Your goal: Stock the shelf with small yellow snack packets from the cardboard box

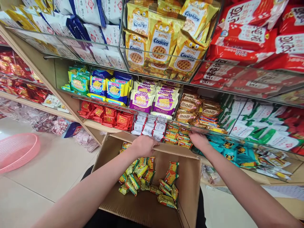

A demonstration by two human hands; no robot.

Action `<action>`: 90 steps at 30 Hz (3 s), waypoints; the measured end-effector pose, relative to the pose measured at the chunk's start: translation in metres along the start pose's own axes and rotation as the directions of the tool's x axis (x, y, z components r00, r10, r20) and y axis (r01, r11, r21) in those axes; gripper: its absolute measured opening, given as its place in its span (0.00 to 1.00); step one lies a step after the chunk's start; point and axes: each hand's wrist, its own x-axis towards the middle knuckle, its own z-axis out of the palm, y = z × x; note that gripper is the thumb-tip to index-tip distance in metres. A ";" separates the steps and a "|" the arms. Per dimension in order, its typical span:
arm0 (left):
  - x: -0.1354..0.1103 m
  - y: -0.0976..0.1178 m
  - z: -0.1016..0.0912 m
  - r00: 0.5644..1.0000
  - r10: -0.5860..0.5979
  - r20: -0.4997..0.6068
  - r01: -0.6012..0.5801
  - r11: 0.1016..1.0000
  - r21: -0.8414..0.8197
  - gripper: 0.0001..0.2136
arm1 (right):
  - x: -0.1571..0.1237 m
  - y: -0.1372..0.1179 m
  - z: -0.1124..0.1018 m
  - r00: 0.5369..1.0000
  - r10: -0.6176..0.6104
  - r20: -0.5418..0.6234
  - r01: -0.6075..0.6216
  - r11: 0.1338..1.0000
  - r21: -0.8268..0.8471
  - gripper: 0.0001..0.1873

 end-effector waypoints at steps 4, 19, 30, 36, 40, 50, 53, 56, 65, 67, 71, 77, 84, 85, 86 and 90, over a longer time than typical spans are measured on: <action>-0.001 0.000 0.001 1.000 0.017 -0.019 -0.017 1.000 0.005 0.18 | -0.011 0.002 -0.005 0.999 -0.033 -0.016 0.033 0.999 0.007 0.15; 0.003 -0.001 0.002 1.000 -0.002 0.014 0.002 1.000 -0.002 0.17 | -0.165 -0.081 -0.068 0.861 0.186 -0.474 0.232 0.684 0.691 0.10; -0.006 0.002 0.008 1.000 -0.011 -0.024 0.010 1.000 -0.028 0.18 | -0.065 -0.276 -0.019 0.971 0.020 0.239 -0.221 0.456 0.862 0.23; -0.009 0.000 -0.004 1.000 0.003 -0.015 -0.006 0.985 -0.175 0.19 | -0.076 -0.258 -0.046 0.989 -0.019 0.145 -0.123 0.422 0.898 0.15; -0.033 0.009 -0.016 0.979 -0.021 -0.203 -0.134 0.683 -0.718 0.19 | -0.128 -0.209 -0.073 0.999 -0.033 -0.017 0.015 -0.044 0.999 0.20; -0.071 0.058 0.005 0.938 -0.337 0.083 0.095 0.019 -0.995 0.15 | -0.167 -0.156 -0.103 0.997 0.025 0.079 -0.060 -0.441 0.895 0.17; -0.070 0.063 0.012 0.887 -0.453 0.088 0.073 -0.051 -0.996 0.16 | -0.165 -0.166 -0.101 0.987 0.064 0.146 -0.088 -0.543 0.835 0.17; -0.070 0.070 0.016 0.839 -0.533 0.113 0.023 -0.174 -0.984 0.16 | -0.162 -0.173 -0.104 0.964 0.148 0.221 -0.088 -0.607 0.790 0.17; -0.069 0.081 0.021 0.901 -0.420 0.107 -0.044 -0.335 -0.941 0.14 | -0.164 -0.173 -0.102 0.939 0.267 0.218 -0.035 -0.556 0.830 0.16; -0.067 0.081 0.019 0.909 -0.411 0.062 -0.046 -0.248 -0.968 0.14 | -0.167 -0.162 -0.099 0.948 0.253 0.196 -0.029 -0.542 0.840 0.16; -0.061 0.062 0.000 0.935 -0.292 -0.203 -0.071 0.407 -0.911 0.11 | -0.165 -0.106 -0.091 0.894 0.408 0.186 0.005 -0.423 0.906 0.19; -0.026 -0.015 -0.020 0.923 -0.192 -0.334 0.071 0.937 -0.343 0.14 | -0.131 -0.013 -0.033 0.700 0.671 0.245 -0.131 -0.216 0.968 0.25; -0.005 -0.035 -0.009 0.868 -0.492 -0.066 0.470 0.857 -0.210 0.19 | -0.057 -0.003 -0.010 0.912 0.403 -0.079 -0.230 0.661 0.714 0.18; -0.006 -0.033 -0.009 0.863 -0.502 -0.057 0.483 0.853 -0.197 0.19 | -0.048 -0.004 -0.014 0.931 0.353 -0.096 -0.213 0.736 0.643 0.18; -0.008 -0.031 -0.009 0.863 -0.502 -0.058 0.484 0.854 -0.190 0.19 | -0.039 -0.005 -0.017 0.947 0.308 -0.091 -0.202 0.791 0.577 0.18; -0.010 -0.027 -0.009 0.861 -0.503 -0.075 0.486 0.857 -0.171 0.17 | -0.018 -0.008 -0.023 0.978 0.208 -0.011 -0.190 0.913 0.360 0.17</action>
